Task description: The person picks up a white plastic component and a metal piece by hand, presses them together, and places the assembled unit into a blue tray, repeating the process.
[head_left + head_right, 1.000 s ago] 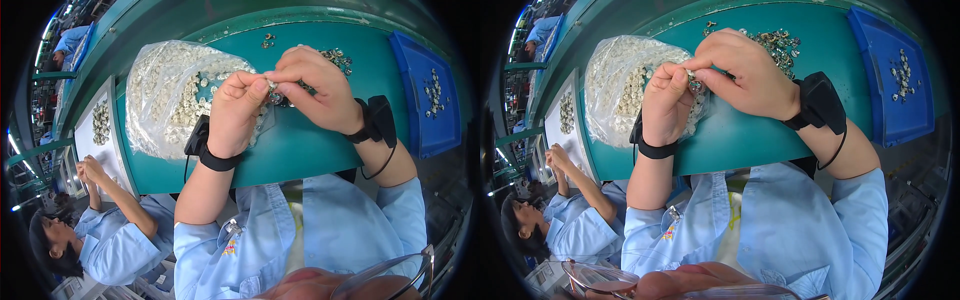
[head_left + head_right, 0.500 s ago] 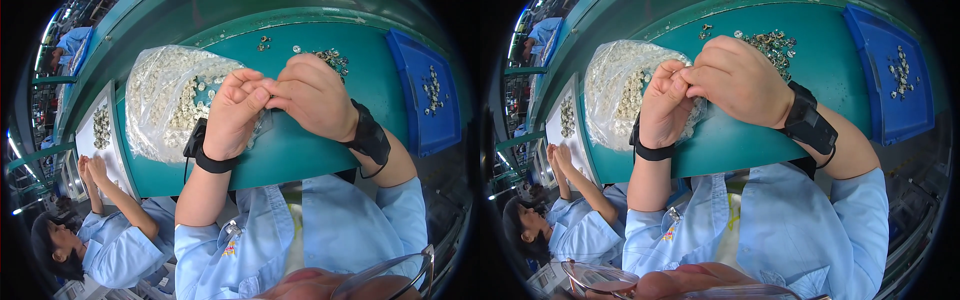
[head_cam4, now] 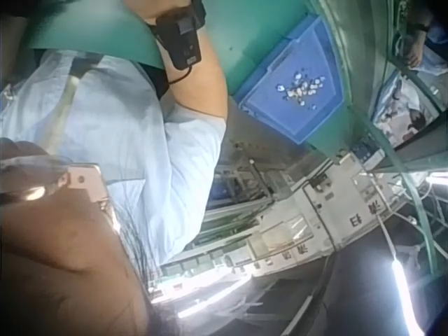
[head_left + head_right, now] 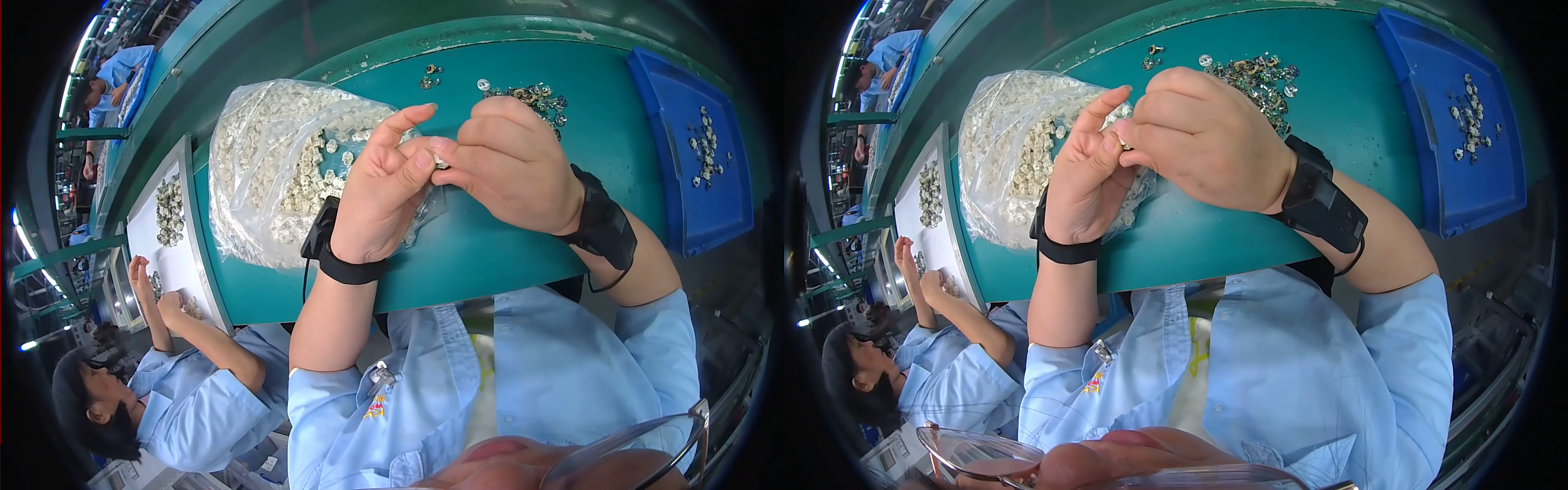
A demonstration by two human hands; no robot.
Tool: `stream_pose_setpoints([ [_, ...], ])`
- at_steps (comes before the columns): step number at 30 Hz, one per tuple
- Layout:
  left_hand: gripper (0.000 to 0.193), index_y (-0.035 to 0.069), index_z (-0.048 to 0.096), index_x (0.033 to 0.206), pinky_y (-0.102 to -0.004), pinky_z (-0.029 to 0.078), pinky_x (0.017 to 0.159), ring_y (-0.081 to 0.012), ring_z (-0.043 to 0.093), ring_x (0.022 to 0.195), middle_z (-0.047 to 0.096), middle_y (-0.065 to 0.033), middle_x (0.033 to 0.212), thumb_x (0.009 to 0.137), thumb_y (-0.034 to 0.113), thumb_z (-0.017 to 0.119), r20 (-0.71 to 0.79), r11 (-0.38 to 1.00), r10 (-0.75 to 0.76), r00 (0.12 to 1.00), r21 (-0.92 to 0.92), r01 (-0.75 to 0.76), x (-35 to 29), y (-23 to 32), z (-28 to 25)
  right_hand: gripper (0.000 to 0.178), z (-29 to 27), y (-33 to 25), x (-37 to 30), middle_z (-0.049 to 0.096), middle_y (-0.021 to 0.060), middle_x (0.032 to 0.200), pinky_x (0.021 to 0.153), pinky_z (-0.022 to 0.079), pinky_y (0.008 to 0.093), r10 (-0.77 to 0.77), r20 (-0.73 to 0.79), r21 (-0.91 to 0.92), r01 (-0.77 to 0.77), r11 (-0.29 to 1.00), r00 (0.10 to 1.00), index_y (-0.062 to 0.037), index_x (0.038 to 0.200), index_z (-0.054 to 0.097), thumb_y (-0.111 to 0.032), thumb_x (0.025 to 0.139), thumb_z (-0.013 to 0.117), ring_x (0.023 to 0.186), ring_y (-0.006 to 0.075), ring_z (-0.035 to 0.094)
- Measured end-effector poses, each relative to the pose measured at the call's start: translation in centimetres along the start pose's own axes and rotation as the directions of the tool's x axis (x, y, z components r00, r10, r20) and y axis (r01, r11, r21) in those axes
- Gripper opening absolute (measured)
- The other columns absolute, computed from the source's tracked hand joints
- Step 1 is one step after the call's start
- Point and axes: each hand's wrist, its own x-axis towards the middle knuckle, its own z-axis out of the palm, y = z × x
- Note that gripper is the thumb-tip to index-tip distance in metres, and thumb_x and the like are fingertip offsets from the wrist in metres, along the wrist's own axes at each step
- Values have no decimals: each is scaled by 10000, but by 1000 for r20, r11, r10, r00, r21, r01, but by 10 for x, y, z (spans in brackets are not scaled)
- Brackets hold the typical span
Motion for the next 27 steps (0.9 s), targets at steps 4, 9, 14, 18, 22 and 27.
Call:
stream_pose_setpoints([
  [4, 333, 13, 428, 1139, -215, 437, 712, -104, 555, 813, 599, -73, 921, 837, 74, 553, -66, 974, 92, 994, 214, -76, 1, 3, -3, 320, -6, 5, 4, 533, 63, 763, 620, 419, 303, 24, 25, 60, -25, 998, 999, -40, 875, 605, -113, 589, 729, 700, 224, 499],
  [9, 176, 10, 567, 968, -273, 447, 704, -161, 573, 794, 599, -93, 891, 806, 78, 582, -215, 492, 478, 851, 869, -57, 1, 25, -27, 173, -27, 43, 1, 575, 36, 816, 671, 421, 261, 552, -115, 313, -497, 809, 826, -16, 903, 599, -121, 771, 634, 750, 145, 527],
  [14, 211, 14, 575, 942, -322, 449, 701, -256, 577, 793, 593, -139, 896, 750, 91, 619, -273, -40, 428, 862, 947, 320, -11, 36, -49, 245, -85, 123, -24, 524, 10, 749, 665, 384, 260, 916, -262, 874, -328, 359, 305, -14, 873, 568, -255, 863, 526, 706, 119, 454],
  [18, 252, 17, 567, 949, -361, 446, 703, -321, 557, 799, 578, -167, 901, 714, 91, 621, 13, -267, 481, 876, 955, 132, -7, 28, -41, 382, -141, 154, -51, 498, 69, 781, 697, 385, 328, 881, -469, 878, -140, 457, -64, 18, 894, 535, -337, 900, 393, 715, 182, 435],
  [22, 221, 15, 566, 942, -371, 444, 699, -315, 559, 790, 574, -157, 894, 730, 69, 594, -241, -114, 324, 915, 950, 291, -9, 30, -42, 435, -158, 145, -45, 496, 109, 838, 709, 392, 364, 810, -496, 842, 57, 537, -312, 37, 937, 518, -365, 888, 359, 758, 217, 445],
  [27, 188, 17, 571, 927, -341, 448, 672, -266, 563, 752, 567, -141, 847, 741, 52, 572, -127, -68, 379, 916, 984, 165, -4, 28, -37, 388, -144, 142, -45, 522, 97, 877, 727, 410, 347, 875, -459, 877, -76, 474, 156, 37, 966, 532, -318, 885, 398, 832, 206, 485],
])
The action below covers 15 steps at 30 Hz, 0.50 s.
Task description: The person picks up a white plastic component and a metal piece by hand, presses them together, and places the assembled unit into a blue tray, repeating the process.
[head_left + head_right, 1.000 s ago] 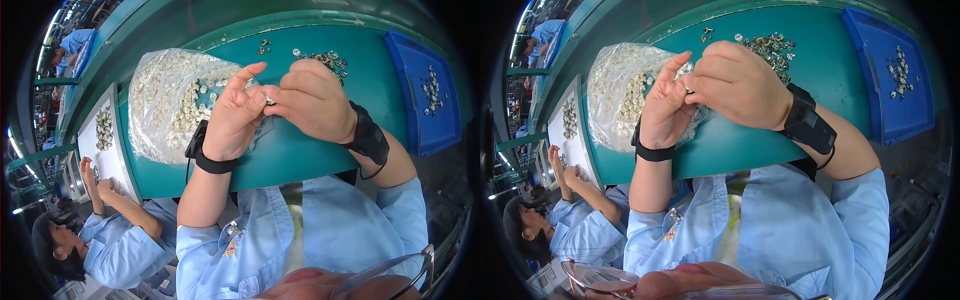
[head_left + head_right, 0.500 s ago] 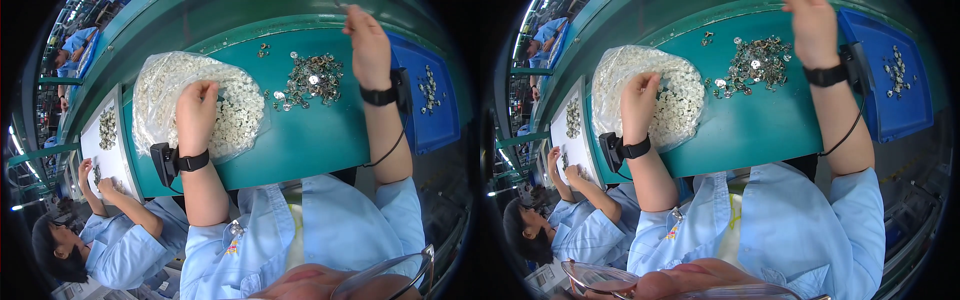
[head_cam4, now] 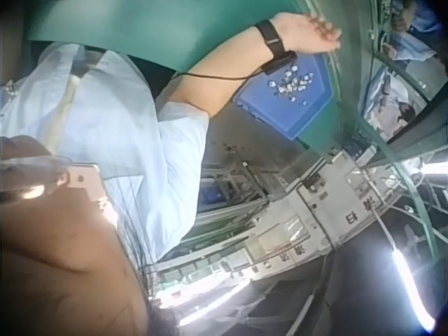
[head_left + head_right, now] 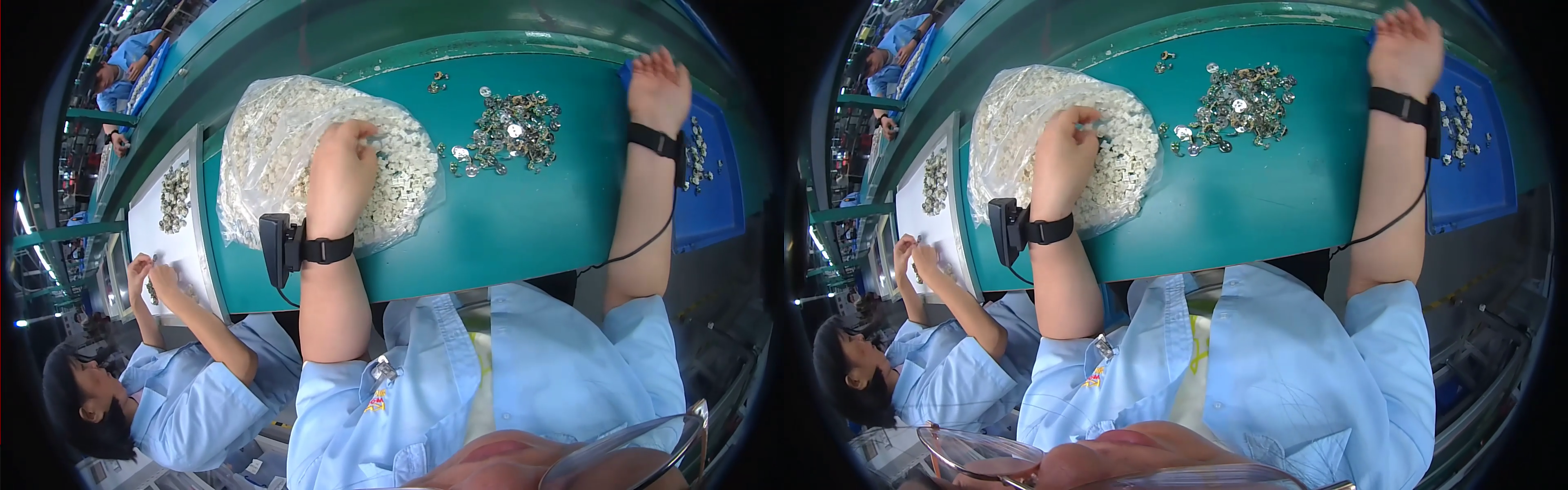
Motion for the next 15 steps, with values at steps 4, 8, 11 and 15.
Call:
stream_pose_setpoints([
  [4, 167, 19, 578, 925, -304, 449, 651, -213, 555, 720, 557, -119, 818, 761, 43, 555, -82, 995, -32, 996, -99, 23, -1, 5, 0, 261, 44, 51, -66, 565, 40, 848, 723, 409, 240, 242, 415, -529, 16, 849, 877, -17, 998, 580, -227, 859, 511, 809, 118, 522],
  [8, 155, 23, 580, 938, -269, 443, 640, -154, 539, 702, 550, -83, 820, 791, 41, 535, -64, 972, -10, 998, -237, -5, 0, 7, 4, 200, 62, 65, -119, 564, 54, 895, 752, 411, 274, 451, 821, -544, 720, 432, 349, -70, 980, 603, -151, 800, 574, 848, 181, 520],
  [11, 165, 25, 572, 966, -250, 437, 642, -122, 529, 704, 551, -56, 838, 811, 43, 522, -4, 889, -18, 1000, -459, 14, 0, 9, 9, 192, 65, 73, -149, 549, 59, 900, 777, 401, 300, 464, 853, -451, 786, 423, 239, -59, 938, 610, -150, 769, 597, 881, 210, 504],
  [15, 196, 20, 548, 1014, -218, 421, 661, -71, 508, 736, 554, -26, 874, 823, 38, 507, 42, 693, -26, 999, -719, 48, -2, 20, 15, 185, 64, 78, -156, 533, 60, 891, 809, 379, 332, 525, 841, -380, 832, 403, 130, -52, 889, 619, -158, 737, 622, 913, 233, 483],
])
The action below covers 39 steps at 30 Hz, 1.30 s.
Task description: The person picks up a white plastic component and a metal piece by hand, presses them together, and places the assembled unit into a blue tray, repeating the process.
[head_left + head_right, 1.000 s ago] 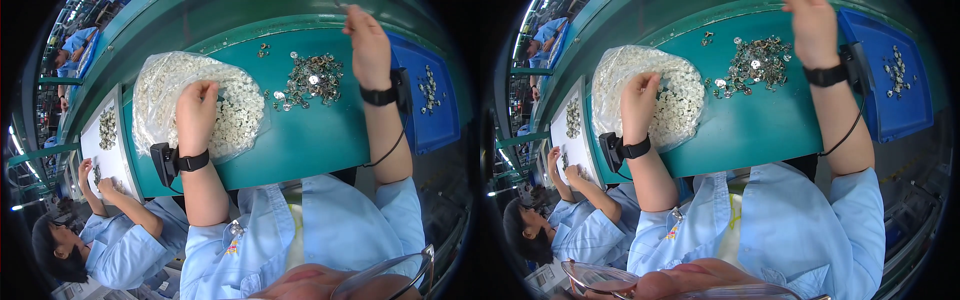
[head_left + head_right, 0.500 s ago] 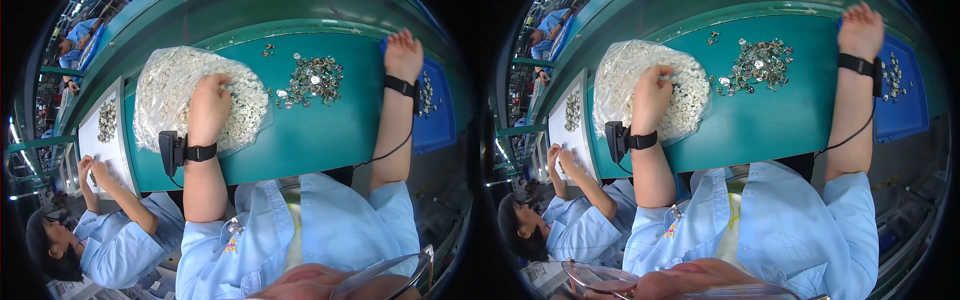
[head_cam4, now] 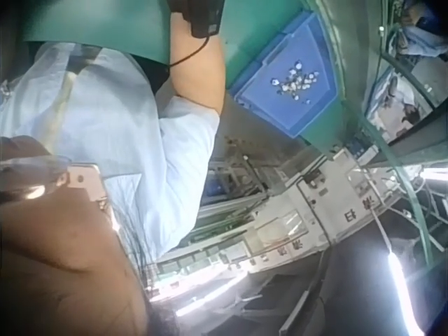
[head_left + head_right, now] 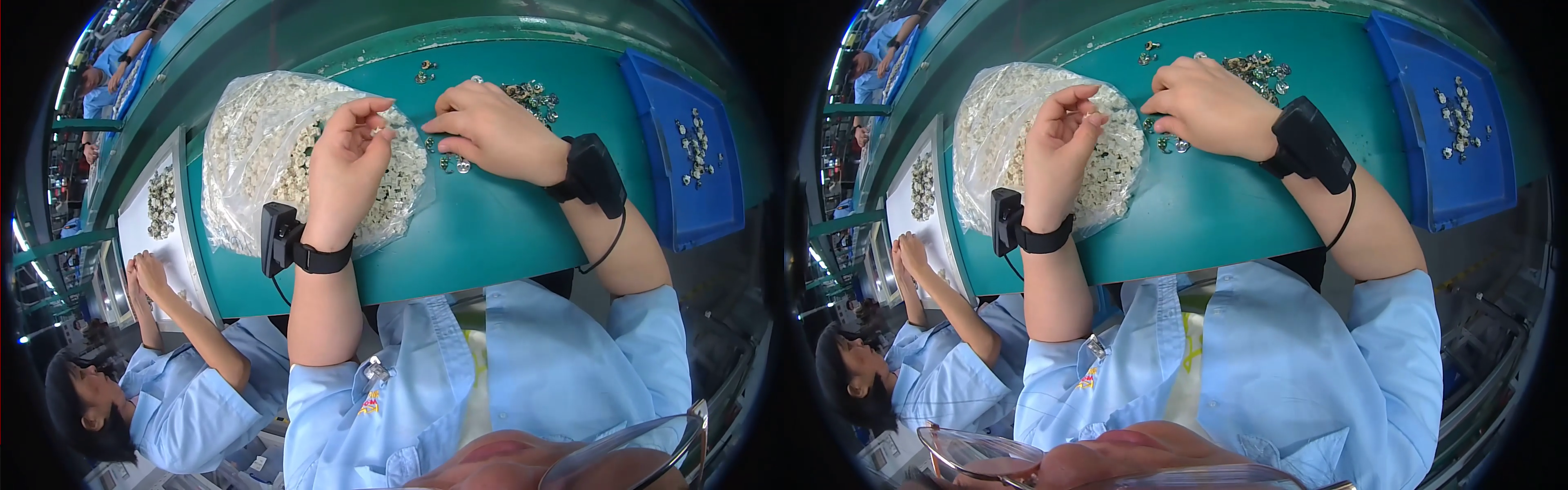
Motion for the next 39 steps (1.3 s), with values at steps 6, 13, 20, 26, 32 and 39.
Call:
stream_pose_setpoints([
  [6, 206, 16, 528, 1041, -182, 392, 664, -53, 485, 753, 545, -9, 849, 849, 35, 456, 94, 994, -80, 992, -67, 86, -1, -4, 4, 167, 1, -1, 2, 523, 61, 867, 826, 354, 344, 14, 98, -24, -12, 1000, 995, -57, 845, 618, -172, 725, 633, 902, 236, 475],
  [13, 198, 18, 530, 1037, -172, 372, 613, -39, 458, 694, 517, 18, 769, 864, 56, 441, 101, 991, -82, 991, -95, 92, 1, -5, 7, 111, 5, -5, 2, 527, 63, 814, 778, 370, 345, -57, 27, -10, 57, 998, 998, -51, 782, 593, -146, 730, 616, 822, 250, 493],
  [20, 224, 36, 545, 1052, -175, 347, 545, -20, 410, 598, 479, 45, 665, 831, 71, 548, 95, 998, -42, 995, -46, 47, -3, -1, 13, 121, -5, 3, 2, 525, 34, 775, 648, 393, 269, 164, -102, 475, -97, 875, 981, -26, 779, 575, -144, 802, 577, 698, 154, 491],
  [26, 292, 47, 594, 1034, -180, 320, 498, -23, 375, 550, 446, 48, 614, 748, 56, 654, 89, 994, 85, 992, 62, -91, -9, -1, 21, 156, -6, -5, 1, 518, 3, 756, 608, 370, 210, 275, 3, 767, -179, 617, 961, -16, 765, 564, -150, 842, 549, 673, 82, 450],
  [32, 240, 39, 626, 960, -167, 308, 496, -19, 362, 545, 432, 53, 606, 724, 41, 674, 33, 987, 156, 987, 24, -156, -8, -4, 20, 124, -7, -13, 1, 531, 18, 725, 620, 377, 238, 216, -39, 689, -130, 713, 976, -16, 750, 567, -119, 819, 562, 668, 107, 464],
  [39, 210, 53, 635, 902, -173, 327, 529, -42, 379, 589, 455, 40, 668, 700, 26, 687, -89, 983, 162, 983, -74, -169, -7, -4, 17, 57, -13, -22, 0, 552, 35, 707, 635, 391, 271, 51, -186, 534, 57, 844, 981, -27, 750, 579, -78, 766, 597, 680, 159, 501],
])
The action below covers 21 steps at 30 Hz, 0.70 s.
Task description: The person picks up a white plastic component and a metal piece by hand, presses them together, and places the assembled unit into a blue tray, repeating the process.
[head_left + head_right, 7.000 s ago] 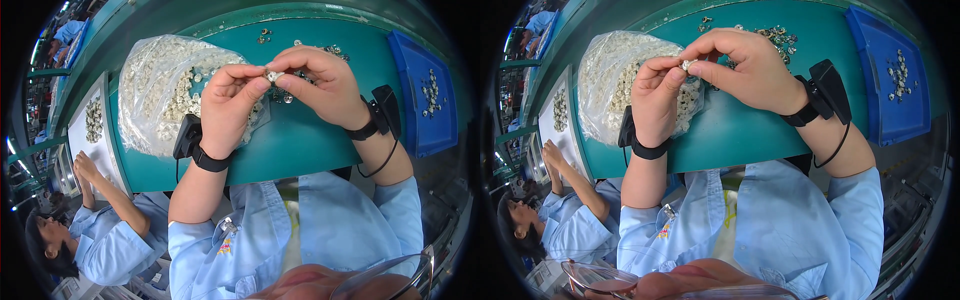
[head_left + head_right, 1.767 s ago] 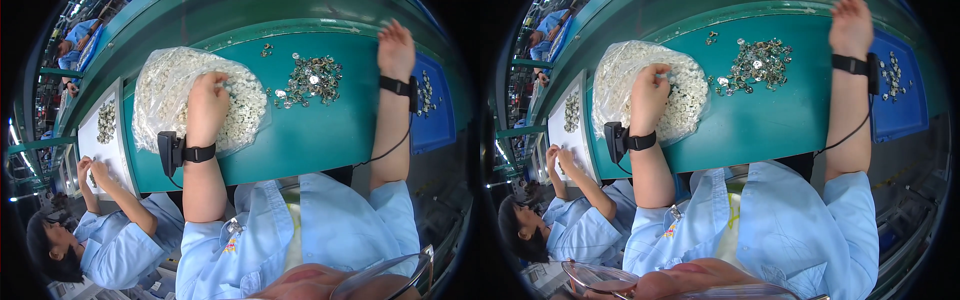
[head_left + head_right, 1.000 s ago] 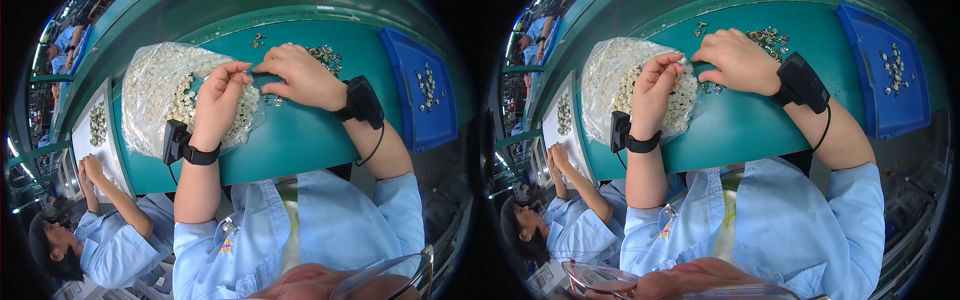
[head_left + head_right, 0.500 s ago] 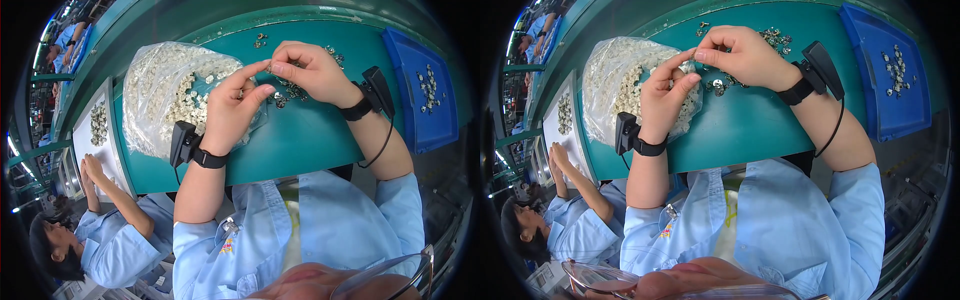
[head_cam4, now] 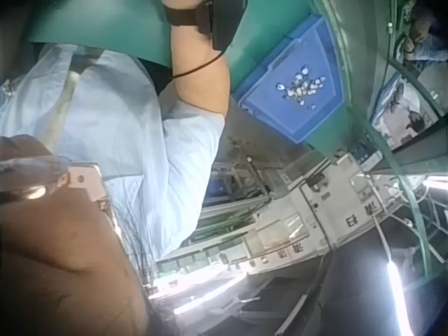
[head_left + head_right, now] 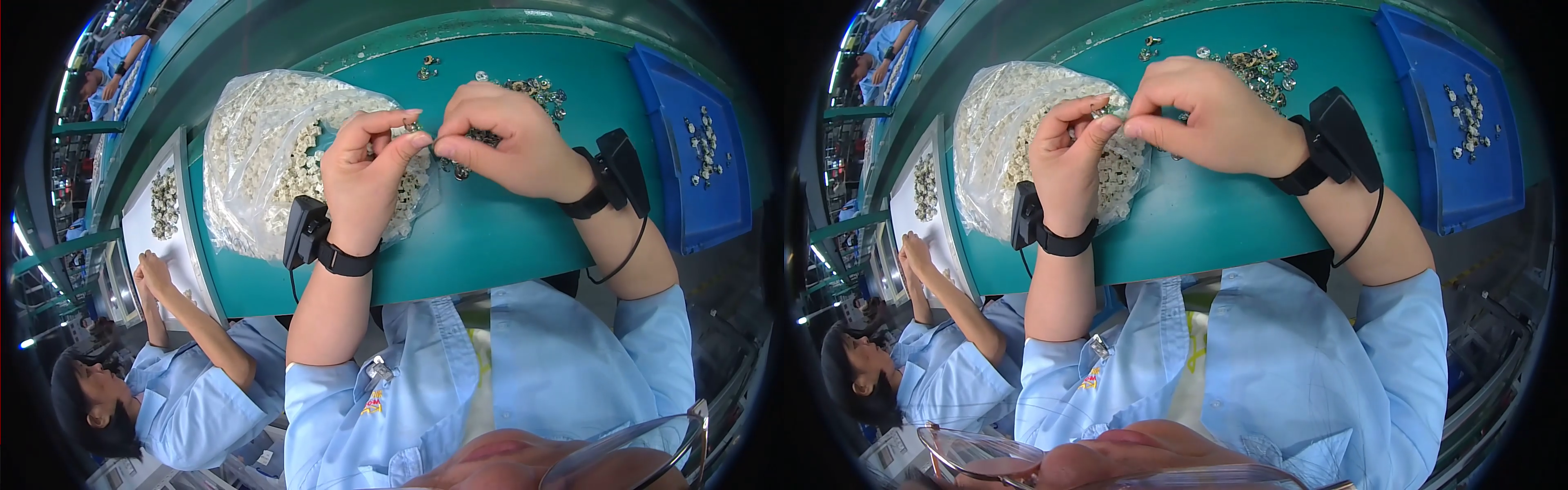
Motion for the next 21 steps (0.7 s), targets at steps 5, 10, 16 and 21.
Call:
stream_pose_setpoints([
  [5, 220, 59, 628, 908, -179, 350, 581, -62, 397, 648, 445, 27, 729, 699, 21, 684, 86, 991, 132, 988, -2, -132, 2, -1, -4, 69, 0, 0, 2, 561, 45, 726, 656, 398, 289, -145, 65, -36, 147, 988, 987, -39, 796, 594, -61, 735, 616, 704, 193, 517],
  [10, 219, 67, 618, 907, -181, 376, 650, -71, 418, 712, 440, 3, 839, 701, 25, 681, 179, 940, 97, 979, -340, -31, 1, -1, -4, 135, 2, 2, 0, 564, 55, 766, 677, 396, 304, -106, -26, -205, 98, 974, 994, -48, 849, 596, -56, 717, 623, 722, 206, 524],
  [16, 211, 71, 608, 912, -193, 408, 682, -78, 441, 761, 428, -5, 921, 715, 36, 674, 394, 934, 138, 909, -356, 13, -1, -1, 1, 201, 10, -4, 2, 540, 66, 815, 667, 387, 313, -167, -134, -170, 144, 975, 977, -55, 868, 596, -52, 670, 629, 736, 225, 508],
  [21, 203, 70, 604, 923, -214, 422, 728, -95, 467, 839, 441, -13, 956, 732, 28, 657, 531, 953, -58, 845, -223, 205, -7, 5, 3, 223, 14, -8, 1, 507, 64, 818, 659, 381, 317, -185, -109, -388, 130, 913, 977, -54, 836, 592, -48, 617, 630, 743, 237, 488],
])
